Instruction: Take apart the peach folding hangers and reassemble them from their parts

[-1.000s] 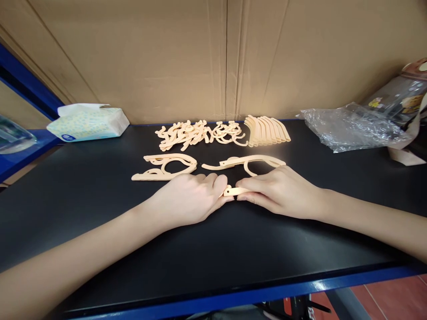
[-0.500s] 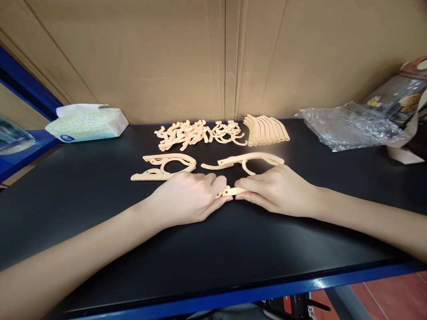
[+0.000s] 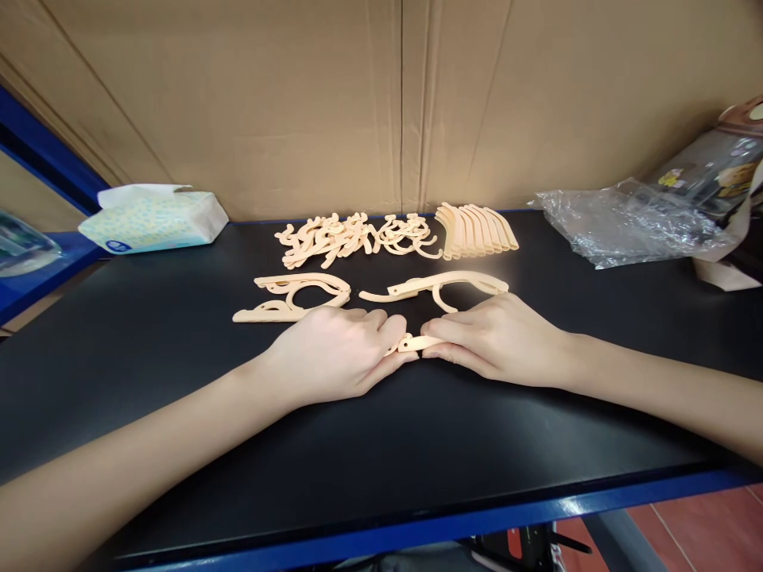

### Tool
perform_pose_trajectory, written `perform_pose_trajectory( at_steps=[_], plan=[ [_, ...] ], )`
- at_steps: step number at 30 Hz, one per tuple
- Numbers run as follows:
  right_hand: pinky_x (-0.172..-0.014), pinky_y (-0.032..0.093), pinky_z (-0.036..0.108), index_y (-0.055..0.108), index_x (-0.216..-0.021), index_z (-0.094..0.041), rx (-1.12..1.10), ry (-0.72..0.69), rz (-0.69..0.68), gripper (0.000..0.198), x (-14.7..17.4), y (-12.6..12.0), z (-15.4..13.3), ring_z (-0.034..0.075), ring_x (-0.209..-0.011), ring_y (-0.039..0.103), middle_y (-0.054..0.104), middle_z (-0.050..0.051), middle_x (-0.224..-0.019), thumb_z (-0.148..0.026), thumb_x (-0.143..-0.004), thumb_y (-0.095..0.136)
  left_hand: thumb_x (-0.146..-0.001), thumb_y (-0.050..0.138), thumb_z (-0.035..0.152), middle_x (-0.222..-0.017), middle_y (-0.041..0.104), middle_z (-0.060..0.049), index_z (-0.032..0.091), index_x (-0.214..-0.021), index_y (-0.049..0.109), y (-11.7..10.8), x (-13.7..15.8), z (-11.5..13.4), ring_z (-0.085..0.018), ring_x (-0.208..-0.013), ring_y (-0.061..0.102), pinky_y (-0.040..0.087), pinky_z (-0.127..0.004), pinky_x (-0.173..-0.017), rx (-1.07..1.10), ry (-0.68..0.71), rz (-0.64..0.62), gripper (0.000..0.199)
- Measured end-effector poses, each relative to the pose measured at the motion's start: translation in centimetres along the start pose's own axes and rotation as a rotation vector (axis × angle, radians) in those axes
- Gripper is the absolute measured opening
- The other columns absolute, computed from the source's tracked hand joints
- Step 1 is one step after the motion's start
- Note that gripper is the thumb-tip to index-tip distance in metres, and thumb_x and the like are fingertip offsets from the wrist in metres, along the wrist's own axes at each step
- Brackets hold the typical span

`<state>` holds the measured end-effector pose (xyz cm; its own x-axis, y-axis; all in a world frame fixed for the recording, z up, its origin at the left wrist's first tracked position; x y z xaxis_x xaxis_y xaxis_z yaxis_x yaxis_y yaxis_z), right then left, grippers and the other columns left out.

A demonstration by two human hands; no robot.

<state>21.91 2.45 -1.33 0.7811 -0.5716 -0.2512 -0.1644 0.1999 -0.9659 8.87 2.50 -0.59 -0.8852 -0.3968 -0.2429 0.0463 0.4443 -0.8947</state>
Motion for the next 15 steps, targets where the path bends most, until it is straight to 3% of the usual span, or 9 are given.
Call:
perform_pose_trajectory(
  at_steps=[7,15],
  plan=[
    [-0.051,0.027,0.026,0.063,-0.092,-0.019,0.02,0.011,0.034,0.038,0.05,0.06,-0.07,0.011,-0.053,0.058,0.067,-0.001,-0.065,-0.037,-0.101,0.031,-0.099,0.031,0.034,-0.057,0.056,0.002,0.018,-0.075,0.047,0.15,-0.01,-0.19,-0.014,-0.046,0.055,0.026,-0.026,-0.043,0.014,-0.011,-0.045,0.033],
    [-0.06,0.035,0.027,0.064,-0.095,-0.019,-0.049,0.018,-0.044,0.039,-0.02,0.03,0.0,0.013,-0.057,0.058,0.068,0.001,-0.069,-0.036,-0.101,0.029,-0.1,0.03,0.032,-0.055,0.052,0.002,0.018,-0.072,0.047,-0.18,0.06,0.3,-0.015,-0.043,0.054,0.026,-0.029,-0.043,-0.092,0.021,0.033,0.036]
  ],
)
Point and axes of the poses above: each hand's wrist, its own x-axis away from the middle knuckle, its own y-axis out of the palm, z = x × y, the point moved 6 cm from there along -x, towards the middle knuckle
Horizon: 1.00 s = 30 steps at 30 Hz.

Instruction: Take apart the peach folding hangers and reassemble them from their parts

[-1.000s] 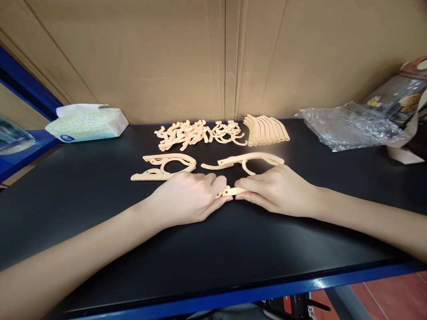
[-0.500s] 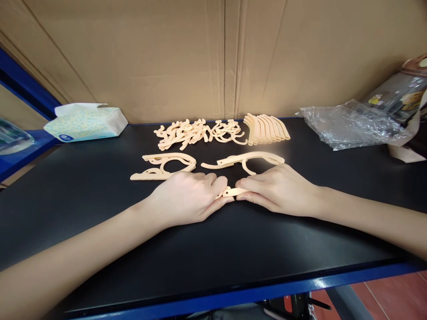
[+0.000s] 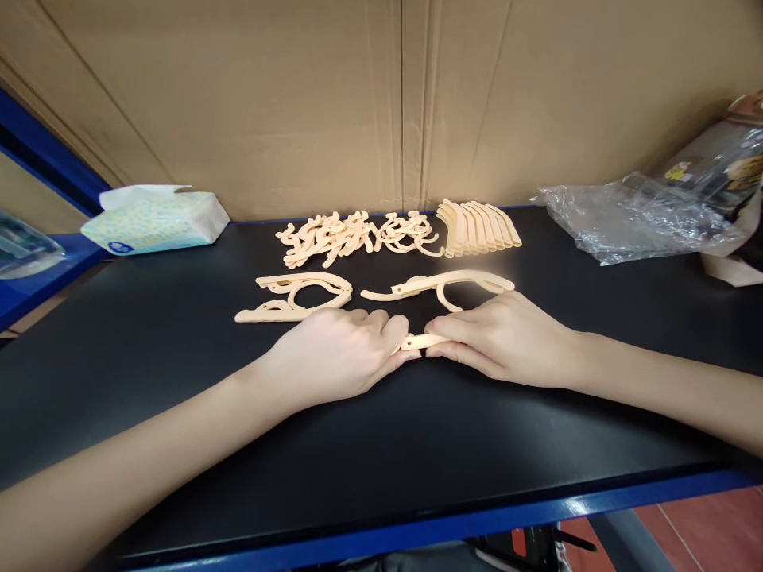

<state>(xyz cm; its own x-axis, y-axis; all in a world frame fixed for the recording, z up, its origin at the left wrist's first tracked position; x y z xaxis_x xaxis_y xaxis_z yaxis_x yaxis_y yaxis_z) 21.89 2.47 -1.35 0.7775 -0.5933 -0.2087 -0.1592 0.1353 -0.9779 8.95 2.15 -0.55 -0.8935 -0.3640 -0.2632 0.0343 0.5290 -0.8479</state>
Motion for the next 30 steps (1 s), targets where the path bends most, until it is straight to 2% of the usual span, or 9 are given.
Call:
perform_pose_trajectory(
  at_steps=[5,9,18,25,30],
  plan=[
    [-0.06,0.035,0.027,0.064,-0.093,-0.02,-0.121,0.027,-0.053,0.037,-0.05,-0.11,0.08,0.014,-0.06,0.058,0.067,0.001,-0.069,-0.037,-0.1,0.032,-0.099,0.034,0.029,-0.054,0.049,0.002,0.018,-0.068,0.047,-0.66,0.14,0.45,-0.015,-0.042,0.051,0.027,-0.028,-0.043,-0.112,0.02,0.039,0.035],
    [-0.057,0.034,0.026,0.065,-0.094,-0.021,-0.183,0.029,-0.071,0.036,-0.11,-0.06,0.15,0.014,-0.063,0.058,0.067,0.001,-0.071,-0.037,-0.1,0.034,-0.098,0.037,0.03,-0.054,0.051,0.002,0.018,-0.069,0.047,-0.89,0.26,0.38,-0.014,-0.045,0.052,0.027,-0.028,-0.045,-0.083,0.013,0.056,0.033],
    [-0.064,0.037,0.029,0.064,-0.092,-0.021,-0.132,0.024,-0.065,0.033,-0.25,0.2,0.37,0.015,-0.065,0.056,0.067,0.001,-0.071,-0.037,-0.099,0.036,-0.096,0.038,0.031,-0.053,0.053,0.004,0.018,-0.067,0.046,-0.53,0.02,-0.03,-0.012,-0.045,0.053,0.024,-0.027,-0.045,0.071,-0.038,0.076,0.033],
    [-0.059,0.034,0.029,0.063,-0.094,-0.021,-0.114,0.039,-0.066,0.036,-0.14,0.39,0.46,0.016,-0.063,0.057,0.067,0.001,-0.072,-0.039,-0.1,0.032,-0.096,0.038,0.032,-0.053,0.053,0.004,0.018,-0.067,0.045,-0.44,0.09,-0.11,-0.011,-0.045,0.053,0.022,-0.027,-0.044,0.117,-0.061,0.097,0.033],
    [-0.05,0.028,0.028,0.06,-0.091,-0.019,-0.035,-0.014,-0.026,0.036,-0.05,0.54,0.12,0.014,-0.056,0.056,0.065,0.001,-0.069,-0.036,-0.1,0.03,-0.098,0.035,0.037,-0.055,0.053,0.005,0.018,-0.073,0.045,-0.42,-0.03,-0.07,-0.011,-0.044,0.052,0.024,-0.026,-0.044,0.187,-0.033,0.082,0.033]
  ],
)
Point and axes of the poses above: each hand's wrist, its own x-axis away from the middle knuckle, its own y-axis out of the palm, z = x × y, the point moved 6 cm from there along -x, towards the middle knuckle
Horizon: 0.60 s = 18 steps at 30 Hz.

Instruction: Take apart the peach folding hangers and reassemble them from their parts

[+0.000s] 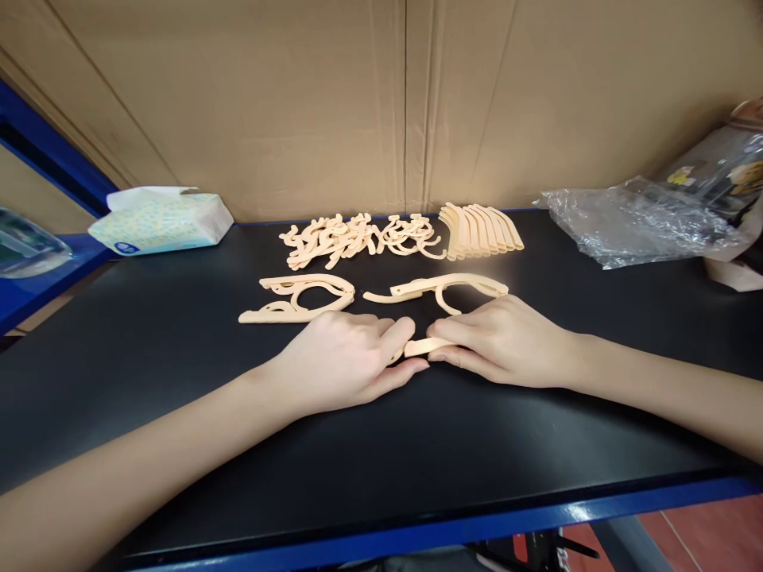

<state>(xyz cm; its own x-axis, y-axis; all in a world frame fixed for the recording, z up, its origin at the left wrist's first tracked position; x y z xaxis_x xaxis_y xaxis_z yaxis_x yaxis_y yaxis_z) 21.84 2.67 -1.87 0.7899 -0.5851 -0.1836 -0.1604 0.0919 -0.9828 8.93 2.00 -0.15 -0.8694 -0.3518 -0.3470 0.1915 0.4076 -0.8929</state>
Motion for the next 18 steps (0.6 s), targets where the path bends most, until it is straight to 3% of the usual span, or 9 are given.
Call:
perform_pose_trajectory(
  at_steps=[5,10,15,18],
  plan=[
    [-0.049,0.026,0.027,0.058,-0.087,-0.018,0.048,-0.033,0.045,0.032,0.0,-0.1,-0.3,0.013,-0.052,0.054,0.063,0.001,-0.067,-0.035,-0.099,0.034,-0.099,0.033,0.03,-0.06,0.056,0.005,0.018,-0.078,0.044,0.3,0.1,0.1,-0.011,-0.047,0.053,0.027,-0.026,-0.045,0.088,0.003,-0.056,0.026],
    [-0.054,0.033,0.027,0.059,-0.085,-0.017,0.019,-0.061,0.133,0.034,-0.1,-0.6,-0.3,0.013,-0.058,0.056,0.062,0.001,-0.067,-0.039,-0.099,0.036,-0.099,0.033,0.027,-0.064,0.059,0.005,0.019,-0.081,0.043,0.6,0.3,0.0,-0.01,-0.051,0.057,0.026,-0.025,-0.045,0.138,-0.036,-0.08,0.023],
    [-0.061,0.04,0.028,0.062,-0.086,-0.016,0.027,-0.081,0.323,0.033,0.0,-2.0,-0.2,0.015,-0.066,0.055,0.064,0.003,-0.071,-0.039,-0.097,0.041,-0.099,0.034,0.026,-0.063,0.06,0.005,0.019,-0.085,0.048,0.7,0.4,-0.5,-0.011,-0.051,0.058,0.028,-0.023,-0.046,0.129,-0.102,-0.057,0.021],
    [-0.07,0.045,0.031,0.062,-0.082,-0.016,0.009,-0.024,0.461,0.026,0.3,-3.1,0.6,0.018,-0.076,0.055,0.065,0.006,-0.078,-0.032,-0.095,0.047,-0.099,0.034,0.026,-0.063,0.062,0.004,0.018,-0.089,0.05,0.9,0.4,-0.8,-0.013,-0.051,0.058,0.03,-0.023,-0.047,0.104,-0.147,-0.082,0.021]
  ],
)
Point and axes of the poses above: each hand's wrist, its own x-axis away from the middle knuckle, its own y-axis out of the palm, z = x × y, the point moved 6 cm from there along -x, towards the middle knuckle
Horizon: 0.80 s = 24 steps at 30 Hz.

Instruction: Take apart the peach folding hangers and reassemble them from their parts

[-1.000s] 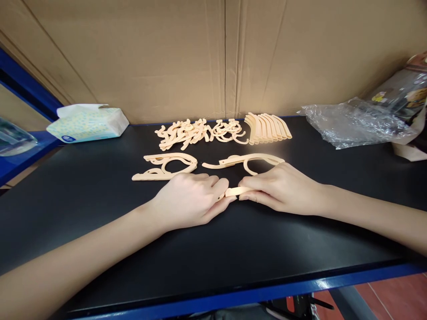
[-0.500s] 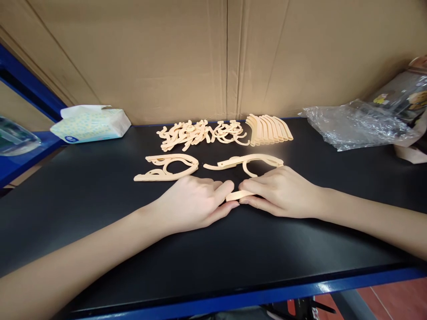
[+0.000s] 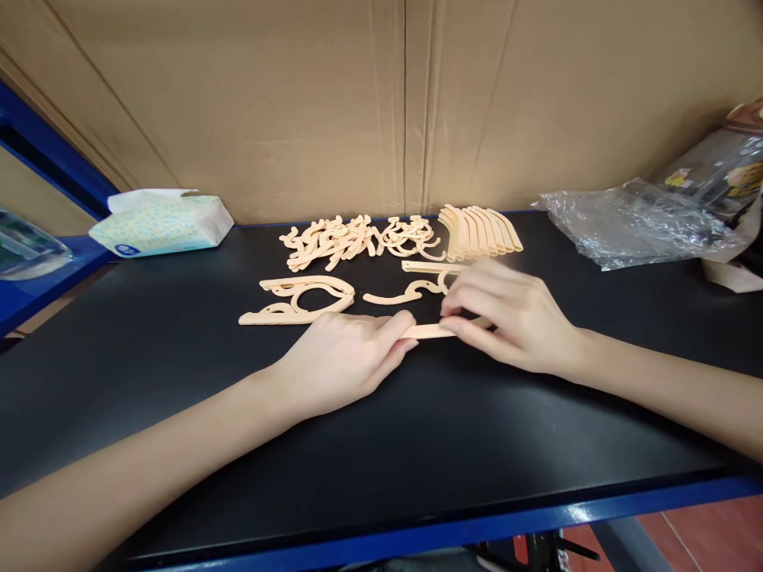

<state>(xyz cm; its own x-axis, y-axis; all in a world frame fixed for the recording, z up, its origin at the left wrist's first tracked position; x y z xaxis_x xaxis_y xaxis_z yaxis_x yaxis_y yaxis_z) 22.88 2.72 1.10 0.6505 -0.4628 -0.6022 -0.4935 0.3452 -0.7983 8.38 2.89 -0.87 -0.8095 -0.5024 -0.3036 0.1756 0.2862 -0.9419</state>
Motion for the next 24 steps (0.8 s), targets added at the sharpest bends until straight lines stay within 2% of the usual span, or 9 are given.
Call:
perform_pose_trajectory(
  at_steps=[3,5,8,11,17,21,24],
  plan=[
    [-0.078,0.046,0.035,0.066,-0.081,-0.016,0.031,0.113,0.111,0.023,0.0,-0.7,1.3,0.021,-0.087,0.055,0.066,0.01,-0.092,-0.027,-0.093,0.049,-0.099,0.034,0.027,-0.063,0.063,0.003,0.018,-0.09,0.051,0.0,0.0,-0.2,-0.014,-0.05,0.058,0.031,-0.024,-0.048,-0.02,-0.03,-0.01,0.021],
    [-0.082,0.045,0.038,0.069,-0.081,-0.016,0.035,0.191,0.132,0.025,0.2,-0.7,2.1,0.023,-0.096,0.055,0.064,0.012,-0.103,-0.026,-0.093,0.049,-0.099,0.034,0.027,-0.063,0.063,0.003,0.017,-0.089,0.05,-0.1,0.0,-0.2,-0.014,-0.05,0.058,0.031,-0.024,-0.048,-0.019,-0.029,-0.005,0.021],
    [-0.091,0.043,0.04,0.071,-0.082,-0.018,-0.026,0.315,0.073,0.03,0.5,0.0,3.4,0.025,-0.107,0.053,0.06,0.012,-0.113,-0.029,-0.095,0.046,-0.099,0.034,0.027,-0.061,0.061,0.003,0.017,-0.089,0.051,-0.2,0.1,-0.1,-0.013,-0.05,0.057,0.03,-0.024,-0.047,-0.025,-0.02,-0.001,0.021],
    [-0.095,0.041,0.04,0.07,-0.087,-0.019,-0.089,0.4,-0.008,0.033,0.7,0.9,4.1,0.024,-0.107,0.054,0.06,0.01,-0.113,-0.033,-0.096,0.042,-0.098,0.036,0.026,-0.06,0.059,0.004,0.017,-0.084,0.05,-0.4,0.2,0.1,-0.012,-0.049,0.056,0.029,-0.025,-0.047,-0.049,0.011,0.014,0.022],
    [-0.085,0.04,0.037,0.063,-0.082,-0.018,-0.123,0.389,-0.126,0.03,0.4,1.8,4.1,0.021,-0.089,0.056,0.063,0.006,-0.087,-0.034,-0.097,0.042,-0.095,0.042,0.028,-0.059,0.054,0.004,0.018,-0.076,0.05,-1.0,0.2,1.7,-0.012,-0.049,0.052,0.026,-0.028,-0.044,-0.024,0.172,0.037,0.023],
    [-0.083,0.041,0.037,0.062,-0.086,-0.019,-0.152,0.392,-0.152,0.025,0.4,2.0,4.1,0.021,-0.087,0.056,0.061,0.005,-0.086,-0.031,-0.096,0.042,-0.093,0.043,0.037,-0.058,0.051,0.003,0.019,-0.074,0.051,-1.2,0.5,2.3,-0.012,-0.049,0.047,0.028,-0.027,-0.044,0.092,0.266,0.046,0.028],
    [-0.083,0.042,0.038,0.062,-0.091,-0.021,-0.156,0.383,-0.138,0.019,0.5,2.1,4.1,0.022,-0.089,0.056,0.063,0.006,-0.089,-0.026,-0.094,0.044,-0.091,0.04,0.034,-0.061,0.051,0.001,0.018,-0.077,0.054,-1.2,0.7,2.2,-0.014,-0.054,0.044,0.031,-0.027,-0.046,0.177,0.294,0.067,0.025]
  ],
)
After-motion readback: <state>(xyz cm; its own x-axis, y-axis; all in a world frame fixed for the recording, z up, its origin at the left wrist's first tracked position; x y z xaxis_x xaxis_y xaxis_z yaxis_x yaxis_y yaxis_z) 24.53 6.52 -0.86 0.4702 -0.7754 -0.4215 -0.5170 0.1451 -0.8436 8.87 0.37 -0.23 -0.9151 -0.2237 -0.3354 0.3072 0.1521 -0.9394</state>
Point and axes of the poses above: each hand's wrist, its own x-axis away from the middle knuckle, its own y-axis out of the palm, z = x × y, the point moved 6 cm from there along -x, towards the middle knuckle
